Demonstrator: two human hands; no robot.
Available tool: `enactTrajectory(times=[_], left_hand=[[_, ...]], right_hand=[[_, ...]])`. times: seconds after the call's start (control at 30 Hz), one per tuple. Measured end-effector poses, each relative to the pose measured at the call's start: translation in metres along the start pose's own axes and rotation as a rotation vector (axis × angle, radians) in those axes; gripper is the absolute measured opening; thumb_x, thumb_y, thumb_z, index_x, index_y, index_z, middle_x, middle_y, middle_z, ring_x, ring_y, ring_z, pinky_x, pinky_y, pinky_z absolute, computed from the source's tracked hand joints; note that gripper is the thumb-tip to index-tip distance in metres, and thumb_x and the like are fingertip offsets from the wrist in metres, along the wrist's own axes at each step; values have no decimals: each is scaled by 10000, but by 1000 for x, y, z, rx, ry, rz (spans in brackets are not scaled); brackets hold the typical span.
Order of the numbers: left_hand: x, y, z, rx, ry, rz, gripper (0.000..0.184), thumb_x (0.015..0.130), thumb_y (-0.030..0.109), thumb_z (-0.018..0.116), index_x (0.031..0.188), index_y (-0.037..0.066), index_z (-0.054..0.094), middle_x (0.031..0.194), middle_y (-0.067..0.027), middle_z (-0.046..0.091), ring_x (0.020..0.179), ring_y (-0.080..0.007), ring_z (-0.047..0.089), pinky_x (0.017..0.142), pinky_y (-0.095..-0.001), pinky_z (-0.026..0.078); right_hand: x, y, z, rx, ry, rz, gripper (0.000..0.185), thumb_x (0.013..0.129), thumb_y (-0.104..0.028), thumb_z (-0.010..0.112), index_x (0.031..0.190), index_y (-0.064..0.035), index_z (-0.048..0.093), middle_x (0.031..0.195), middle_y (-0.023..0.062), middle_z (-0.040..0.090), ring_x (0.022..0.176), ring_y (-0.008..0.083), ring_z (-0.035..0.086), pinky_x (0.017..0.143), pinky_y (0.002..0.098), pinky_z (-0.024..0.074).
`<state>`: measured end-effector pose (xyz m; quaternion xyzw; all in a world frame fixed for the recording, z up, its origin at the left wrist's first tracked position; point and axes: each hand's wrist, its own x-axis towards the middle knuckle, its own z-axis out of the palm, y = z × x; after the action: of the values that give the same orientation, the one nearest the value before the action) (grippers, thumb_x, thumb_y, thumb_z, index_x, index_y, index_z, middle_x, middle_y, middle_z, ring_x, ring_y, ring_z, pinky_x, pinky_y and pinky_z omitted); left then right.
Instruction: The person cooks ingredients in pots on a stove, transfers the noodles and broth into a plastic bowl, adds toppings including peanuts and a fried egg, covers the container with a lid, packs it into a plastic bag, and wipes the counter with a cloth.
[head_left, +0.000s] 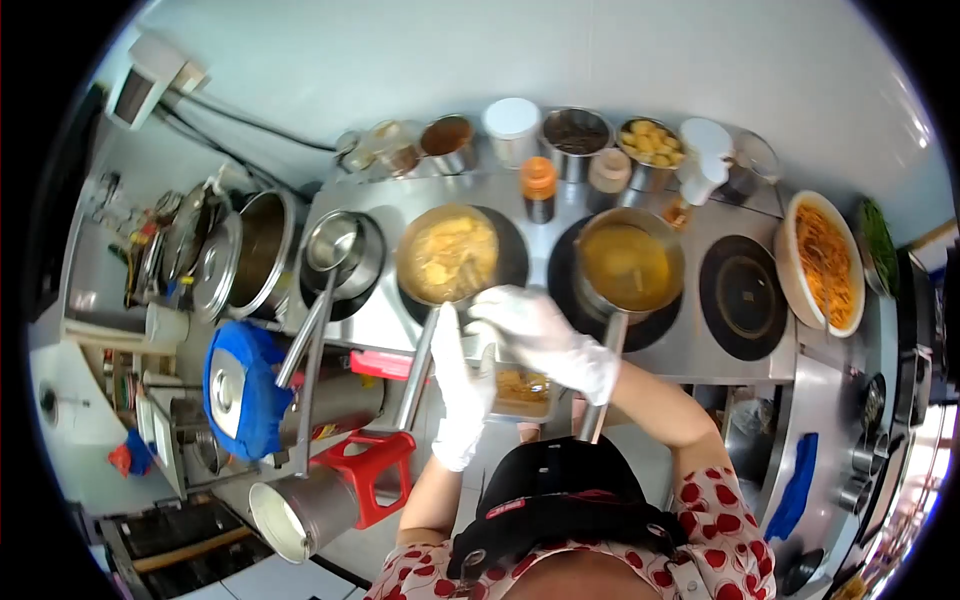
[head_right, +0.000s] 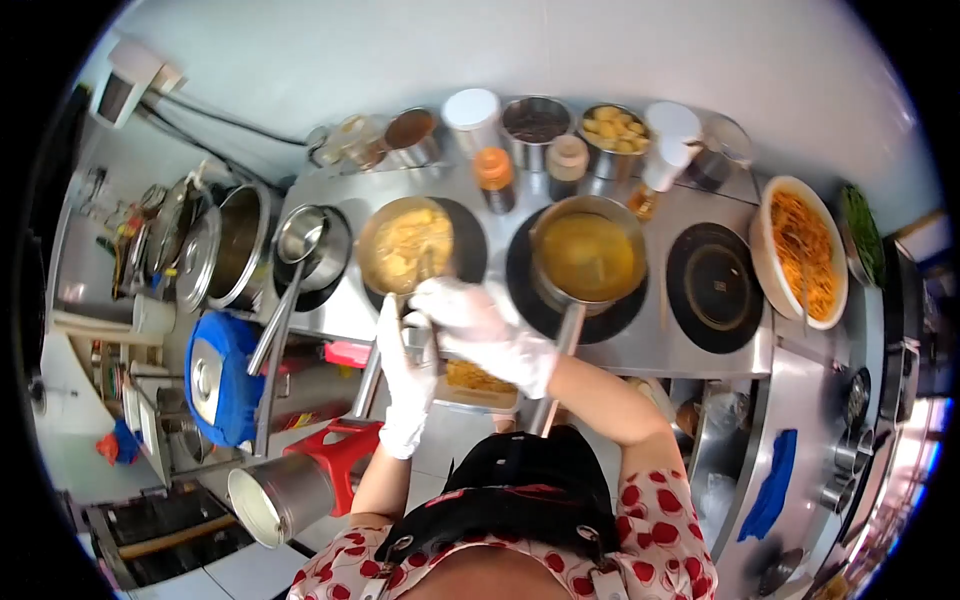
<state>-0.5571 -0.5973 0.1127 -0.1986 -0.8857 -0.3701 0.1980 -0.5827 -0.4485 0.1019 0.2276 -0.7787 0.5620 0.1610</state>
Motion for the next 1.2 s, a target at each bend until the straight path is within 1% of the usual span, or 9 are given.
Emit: enactTrajectory(times=[0.13,0.3,0.37,0.43,0.47,0.67,0.83,1.1,1.2], left_hand=[[-1,-5,37,-889,66,-374,572,950,206,495,1432,-5,269,1329,-193,449,1167,-266,489,1001,-355,385],[7,-20,57,-183,76,-172,185,937,79,520,1097,-3,567,1065,-138,593,1014,-251,571,906,-359,445],[20,-5,46,-210,145,-205,139,955,77,495,1031,-8,575,1025,-131,606,986,-241,578,899,-360,447],[27,3,40,-183,243,-222,164,965,106,479,961,-9,596,971,-108,632,919,-209,588,868,-344,446],[25,-3,33,-169,251,-267,169,966,100,469,963,-12,596,970,-109,636,921,-209,589,870,-348,445],[21,-35,8,-214,318,-546,153,959,76,453,957,-23,568,1018,-129,652,897,-198,599,883,-341,438],[20,-47,-11,-441,456,-431,110,958,36,438,992,-21,526,1017,-175,626,1001,-252,612,949,-385,462],[29,-52,-33,-410,545,-394,132,951,28,442,992,-34,551,1010,-152,619,994,-244,599,947,-367,454],[33,-64,-33,-324,436,-463,172,943,71,486,986,-36,614,960,-123,635,935,-222,589,895,-345,432]], right_hand=[[0,-6,-10,174,-96,-33,381,684,-35,673,1046,-8,557,1007,148,568,920,314,584,792,365,485],[-21,-29,-98,-120,-21,56,401,746,-95,684,1123,-29,563,1054,126,585,939,297,597,834,356,490],[-49,14,-163,-844,309,-74,163,763,-118,686,913,-71,643,888,79,623,835,273,607,744,397,511],[-70,77,-217,-164,1083,403,325,743,-104,750,992,-39,551,861,81,580,844,225,585,755,362,489],[-76,108,-246,-486,1111,437,544,704,-98,783,1152,-27,483,942,84,550,910,220,556,817,337,466],[-36,177,-300,-76,817,515,581,746,-151,753,1241,-37,471,1097,111,610,1007,224,584,926,322,428],[-9,87,-297,-166,850,294,206,825,-68,639,1018,-22,582,750,-36,544,549,29,469,447,197,381],[57,-29,-159,137,296,277,348,802,-40,656,1141,-28,575,972,13,633,827,79,584,689,207,485],[67,1,-82,437,129,586,325,806,-36,660,1117,-32,569,934,-2,624,685,54,563,553,204,475]])
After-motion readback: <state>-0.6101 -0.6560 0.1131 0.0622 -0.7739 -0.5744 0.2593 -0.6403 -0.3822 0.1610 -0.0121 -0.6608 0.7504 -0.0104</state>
